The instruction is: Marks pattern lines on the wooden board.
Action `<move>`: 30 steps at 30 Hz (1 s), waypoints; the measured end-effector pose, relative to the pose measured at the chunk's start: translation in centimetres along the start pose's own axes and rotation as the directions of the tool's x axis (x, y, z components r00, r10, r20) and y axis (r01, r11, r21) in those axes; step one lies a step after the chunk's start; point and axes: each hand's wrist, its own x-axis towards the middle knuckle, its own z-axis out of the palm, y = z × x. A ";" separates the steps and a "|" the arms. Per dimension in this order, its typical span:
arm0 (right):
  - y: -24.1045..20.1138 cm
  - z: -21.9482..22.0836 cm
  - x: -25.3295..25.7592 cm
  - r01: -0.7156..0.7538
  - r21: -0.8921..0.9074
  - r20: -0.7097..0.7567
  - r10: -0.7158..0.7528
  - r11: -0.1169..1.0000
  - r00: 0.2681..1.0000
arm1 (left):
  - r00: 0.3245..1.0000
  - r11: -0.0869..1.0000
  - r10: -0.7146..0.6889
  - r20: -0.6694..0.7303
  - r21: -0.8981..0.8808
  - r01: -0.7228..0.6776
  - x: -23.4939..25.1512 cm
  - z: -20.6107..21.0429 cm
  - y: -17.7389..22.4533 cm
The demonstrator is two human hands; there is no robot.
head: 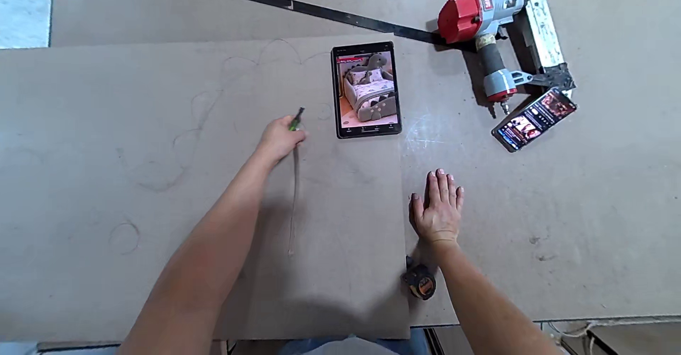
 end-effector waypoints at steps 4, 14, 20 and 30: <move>-0.1 0.1 0.0 -0.005 -0.004 0.006 0.005 1.000 1.000 | 0.980 0.960 -0.070 -0.185 0.256 0.117 -2.5 -4.3 -5.6; 0.0 0.2 0.3 0.003 -0.032 -0.006 -0.003 0.999 1.000 | 0.874 0.932 0.015 -0.487 0.322 0.163 -0.5 -7.7 -5.9; 0.1 0.5 0.3 0.017 -0.036 -0.030 -0.018 0.999 0.999 | 0.857 0.938 0.052 -0.513 -0.270 -0.218 -4.4 -3.0 -4.7; 0.0 0.4 0.3 0.009 -0.051 -0.016 -0.010 0.999 1.000 | 0.963 0.538 0.025 -0.267 -0.809 -0.238 -3.2 3.2 -5.3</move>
